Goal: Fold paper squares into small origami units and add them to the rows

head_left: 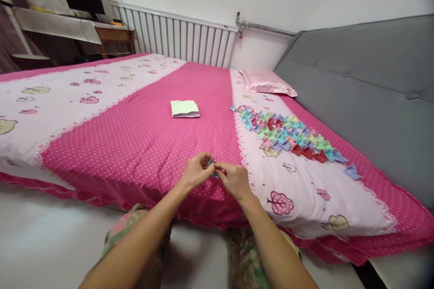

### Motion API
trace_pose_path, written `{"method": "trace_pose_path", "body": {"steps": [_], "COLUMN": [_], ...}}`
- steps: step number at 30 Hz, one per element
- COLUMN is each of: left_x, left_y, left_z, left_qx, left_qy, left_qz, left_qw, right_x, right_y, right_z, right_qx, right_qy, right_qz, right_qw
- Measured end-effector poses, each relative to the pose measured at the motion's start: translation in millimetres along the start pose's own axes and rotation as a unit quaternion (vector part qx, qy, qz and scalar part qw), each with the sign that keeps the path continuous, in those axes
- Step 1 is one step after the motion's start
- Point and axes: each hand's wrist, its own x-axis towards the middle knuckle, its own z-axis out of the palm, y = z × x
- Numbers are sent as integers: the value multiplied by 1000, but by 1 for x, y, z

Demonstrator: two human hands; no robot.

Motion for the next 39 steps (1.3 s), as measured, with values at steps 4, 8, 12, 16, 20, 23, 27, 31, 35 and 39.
{"method": "trace_pose_path", "body": {"steps": [4, 8, 12, 16, 20, 23, 27, 31, 35, 39], "left_x": [2, 2, 2, 2, 1, -1, -2, -2, -2, -4], "left_y": [-7, -11, -14, -17, -16, -14, -11, -8, -6, -5], "left_z": [4, 6, 6, 6, 5, 4, 6, 11, 14, 18], "left_qx": [-24, -11, -3, -12, -16, 22, 34, 6, -4, -11], "left_qy": [28, 53, 82, 91, 86, 86, 84, 84, 96, 105], "left_qz": [-19, -48, -77, -80, -63, -29, -26, -40, -42, -40], "left_qw": [999, 997, 994, 993, 994, 996, 996, 996, 994, 994], "right_x": [0, 0, -1, -1, 1, 1, 1, 0, 2, 3], "right_y": [-1, -4, -9, -12, -11, -10, -10, -12, -15, -16], "right_z": [2, 4, 6, 8, 8, 8, 6, 2, 0, 2], "right_qx": [-36, -107, -134, -142, -137, -134, -110, -112, -106, -75], "right_qy": [35, 45, 60, 57, 58, 64, 57, 53, 65, 62], "right_qz": [-30, -78, -127, -142, -110, -66, -14, 26, 41, 75], "right_qw": [998, 990, 981, 978, 983, 987, 992, 992, 991, 992]}}
